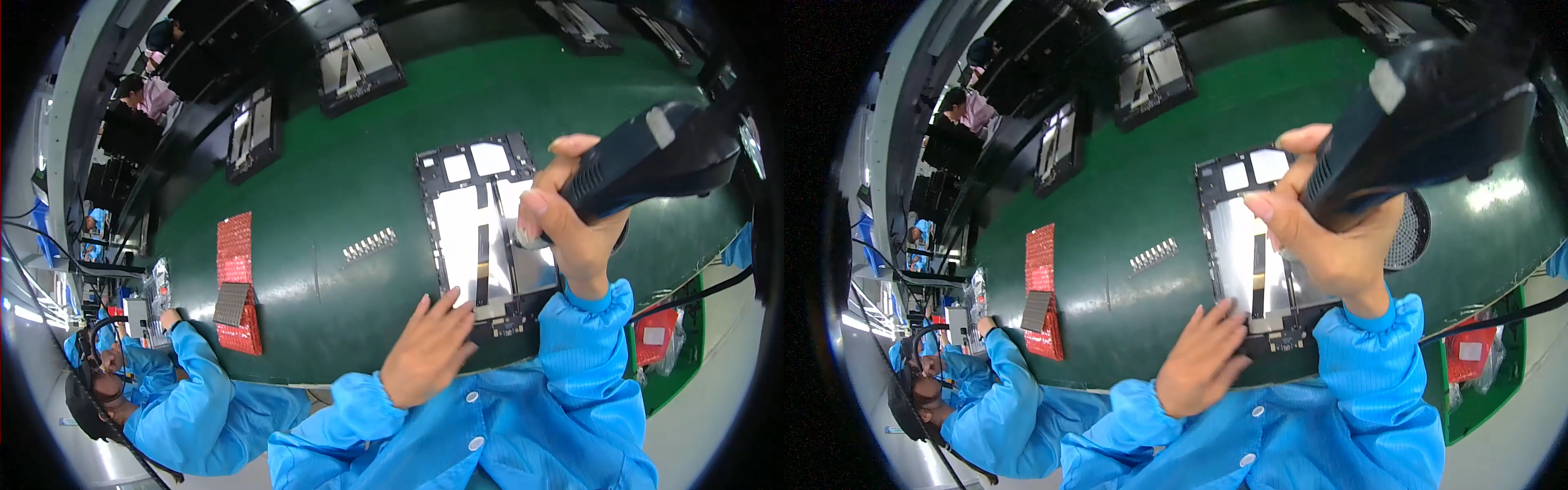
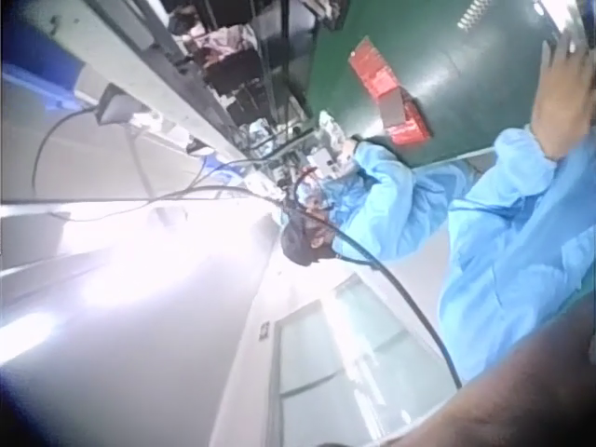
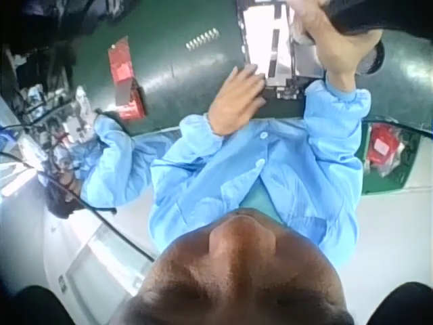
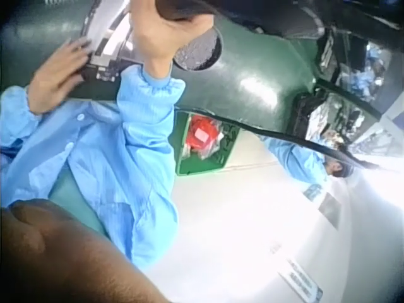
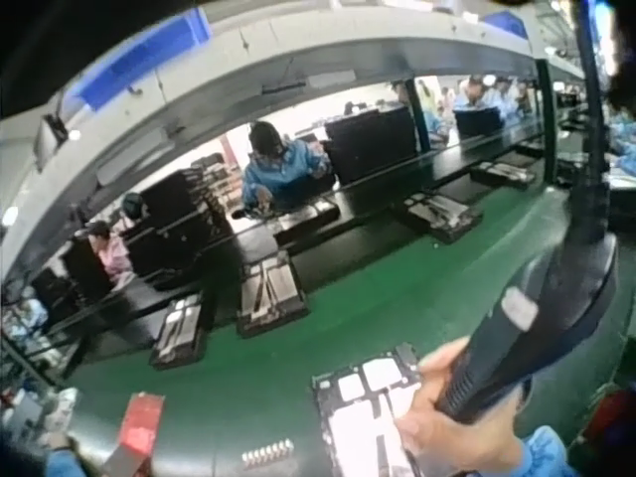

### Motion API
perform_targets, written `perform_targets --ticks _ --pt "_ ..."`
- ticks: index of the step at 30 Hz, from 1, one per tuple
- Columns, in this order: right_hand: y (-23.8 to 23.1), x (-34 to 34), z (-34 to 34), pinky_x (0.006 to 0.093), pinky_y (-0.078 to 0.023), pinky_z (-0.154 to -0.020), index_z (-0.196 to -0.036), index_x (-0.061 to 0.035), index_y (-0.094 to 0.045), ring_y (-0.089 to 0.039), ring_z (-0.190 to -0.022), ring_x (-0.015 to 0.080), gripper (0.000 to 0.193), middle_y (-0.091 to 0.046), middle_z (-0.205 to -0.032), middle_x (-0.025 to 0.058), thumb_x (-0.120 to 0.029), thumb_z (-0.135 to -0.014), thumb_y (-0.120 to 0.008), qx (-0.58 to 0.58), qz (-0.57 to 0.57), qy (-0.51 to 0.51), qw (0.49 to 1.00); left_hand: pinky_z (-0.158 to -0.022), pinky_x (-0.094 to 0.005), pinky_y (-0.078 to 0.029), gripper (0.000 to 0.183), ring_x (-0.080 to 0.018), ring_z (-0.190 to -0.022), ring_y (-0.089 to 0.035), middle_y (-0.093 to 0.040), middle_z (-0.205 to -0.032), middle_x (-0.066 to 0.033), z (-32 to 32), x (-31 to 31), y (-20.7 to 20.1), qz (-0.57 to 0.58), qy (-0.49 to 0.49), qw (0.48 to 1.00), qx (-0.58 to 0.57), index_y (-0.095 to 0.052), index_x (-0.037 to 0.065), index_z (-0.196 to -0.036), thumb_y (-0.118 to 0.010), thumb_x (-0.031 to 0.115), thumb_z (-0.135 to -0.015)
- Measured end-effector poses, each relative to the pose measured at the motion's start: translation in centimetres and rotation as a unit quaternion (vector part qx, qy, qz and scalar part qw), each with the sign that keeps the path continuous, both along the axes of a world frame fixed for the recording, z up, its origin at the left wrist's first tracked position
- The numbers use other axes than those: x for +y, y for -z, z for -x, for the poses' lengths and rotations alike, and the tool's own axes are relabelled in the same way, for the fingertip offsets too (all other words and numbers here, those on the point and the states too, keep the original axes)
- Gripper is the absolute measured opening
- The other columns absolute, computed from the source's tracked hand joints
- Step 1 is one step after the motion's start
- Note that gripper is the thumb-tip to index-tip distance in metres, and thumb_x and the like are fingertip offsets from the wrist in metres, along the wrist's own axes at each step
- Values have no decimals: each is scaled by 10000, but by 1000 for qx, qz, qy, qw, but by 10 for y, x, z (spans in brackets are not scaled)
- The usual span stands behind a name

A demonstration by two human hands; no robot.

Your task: Use an electric screwdriver to secure components into an electronic device housing on an assembly line.

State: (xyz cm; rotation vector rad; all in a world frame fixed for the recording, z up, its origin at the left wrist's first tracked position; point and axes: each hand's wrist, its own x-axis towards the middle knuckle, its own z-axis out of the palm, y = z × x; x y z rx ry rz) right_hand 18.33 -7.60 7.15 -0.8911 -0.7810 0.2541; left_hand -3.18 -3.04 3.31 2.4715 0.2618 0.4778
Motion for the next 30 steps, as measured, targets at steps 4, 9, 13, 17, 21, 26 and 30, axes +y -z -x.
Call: perform_targets --ticks 4,9,13,17,21,26,30 --pt "0 -7 0 206 -430 -500 -1081 42 -515 -541 -527 76 431 -589 -628 44 43 -715 -742 5 -1 -5 1000 -1007 -465 -391 465 -335 -1225 -486 -556 -1242 -168 -15 3 9 -100 34 994 38 -602 -41 -1103 -752 117 -692" --pt "2 -10 3 236 -453 -490 -1111 10 -432 -546 -506 115 460 -566 -613 60 30 -741 -706 -19 26 -34 999 -995 -461 -394 493 -342 -1207 -486 -551 -1225 -178 -62 68 26 -148 80 985 -28 -570 -37 -1143 -730 162 -721" --pt "8 -3 6 228 -437 -490 -1113 15 -448 -554 -533 102 465 -574 -633 52 83 -731 -705 -54 26 -77 995 -990 -422 -411 483 -367 -1170 -506 -562 -1192 -218 -140 139 28 -220 57 972 -53 -556 -59 -1130 -715 174 -738" --pt "22 11 13 215 -318 -441 -874 -28 -585 -402 -491 19 247 -471 -530 -57 -54 -710 -768 -18 88 -105 990 -915 -416 -460 408 -374 -1079 -549 -586 -1120 -214 -205 203 28 -251 -36 967 -4 -567 -15 -1069 -688 230 -766" --pt "23 15 7 209 -328 -467 -919 -7 -557 -412 -512 29 272 -493 -572 -26 -28 -724 -746 -7 76 -110 991 -787 -442 -492 197 -366 -874 -596 -604 -918 -188 -244 227 27 -304 -153 940 36 -589 1 -888 -616 38 -696" --pt "10 4 -6 223 -441 -570 -945 11 -542 -548 -626 60 258 -623 -717 16 -2 -752 -713 -87 67 -94 990 -901 -469 -438 346 -370 -1047 -564 -572 -1145 -164 -211 268 15 -420 -252 844 217 -597 30 -1010 -626 55 -667" --pt "4 -3 -7 227 -497 -720 -1169 19 -501 -603 -820 72 406 -654 -904 66 36 -794 -656 -20 89 -181 979 -1005 -495 -348 400 -357 -1173 -503 -546 -1235 -169 -162 349 41 -439 -251 831 231 -573 49 -1122 -616 129 -733"
